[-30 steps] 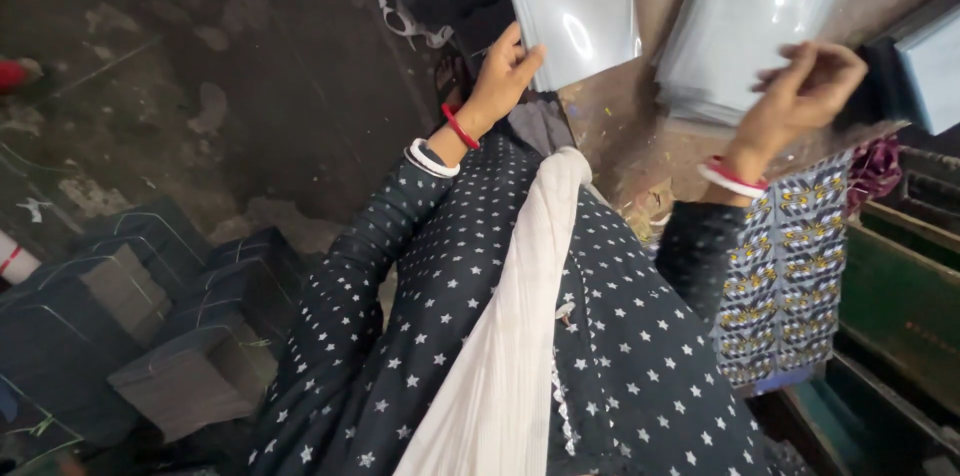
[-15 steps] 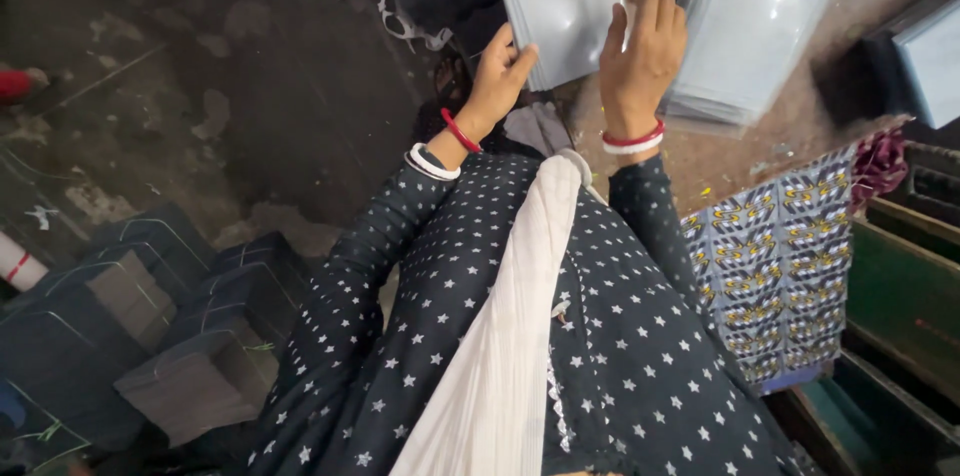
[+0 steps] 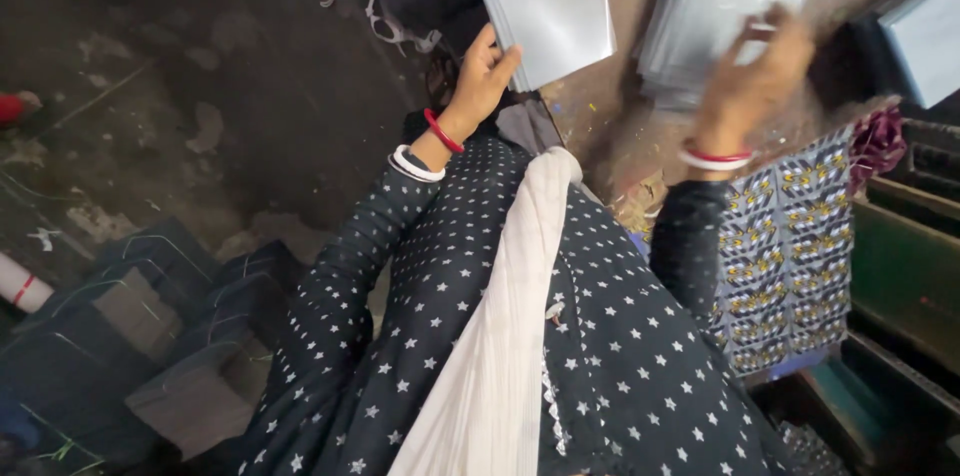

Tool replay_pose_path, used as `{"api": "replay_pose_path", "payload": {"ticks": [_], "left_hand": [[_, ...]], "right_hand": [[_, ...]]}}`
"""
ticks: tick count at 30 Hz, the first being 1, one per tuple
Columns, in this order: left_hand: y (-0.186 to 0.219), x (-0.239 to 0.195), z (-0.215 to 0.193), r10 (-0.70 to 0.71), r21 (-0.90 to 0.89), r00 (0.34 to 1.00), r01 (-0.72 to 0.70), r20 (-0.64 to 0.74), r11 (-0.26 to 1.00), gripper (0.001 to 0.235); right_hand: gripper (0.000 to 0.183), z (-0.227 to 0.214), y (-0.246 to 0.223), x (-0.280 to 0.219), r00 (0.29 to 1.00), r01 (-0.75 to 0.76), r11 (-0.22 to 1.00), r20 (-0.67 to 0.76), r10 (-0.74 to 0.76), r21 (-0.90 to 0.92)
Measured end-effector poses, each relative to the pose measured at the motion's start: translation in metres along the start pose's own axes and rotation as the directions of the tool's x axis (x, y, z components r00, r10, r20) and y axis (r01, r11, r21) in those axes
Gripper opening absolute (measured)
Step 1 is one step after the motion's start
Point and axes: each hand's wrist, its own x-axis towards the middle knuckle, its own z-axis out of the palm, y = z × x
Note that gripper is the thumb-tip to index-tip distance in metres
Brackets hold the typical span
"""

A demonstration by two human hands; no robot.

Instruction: The person is sorting and stacking transparent plastic sleeves on a workbench in a print shop environment.

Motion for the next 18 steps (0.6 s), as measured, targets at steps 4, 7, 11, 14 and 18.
{"api": "replay_pose_path", "payload": {"ticks": [4, 7, 11, 14, 18], "left_hand": [[-0.004, 0.001, -0.004, -0.014, -0.021, 1.000, 0.015, 0.021, 1.000, 0.036], [-0.002, -0.004, -0.002, -0.021, -0.041, 1.000, 0.021, 0.005, 0.999, 0.035], [0.001, -0.003, -0.003, -0.040, -0.035, 0.999, 0.041, 0.010, 0.999, 0.035], [0.011, -0.005, 0.002, -0.036, -0.002, 0.999, 0.036, 0.021, 0.999, 0.036], [0.012, -0.005, -0.001, -0.032, 0.017, 0.999, 0.032, 0.013, 0.999, 0.039]], "right_hand": [[0.030, 0.030, -0.085, -0.029, 0.937, 0.158, 0.945, 0.259, -0.235, 0.287], [0.026, 0.029, -0.126, -0.021, 0.886, 0.182, 0.952, 0.379, -0.267, 0.245], [0.024, 0.012, -0.151, -0.003, 0.904, 0.344, 0.923, 0.206, -0.376, 0.173], [0.019, 0.023, -0.108, -0.011, 0.937, -0.184, 0.765, 0.346, -0.054, 0.617], [0.027, -0.024, -0.027, 0.016, 0.958, -0.286, 0.549, 0.222, 0.182, 0.786]]}}
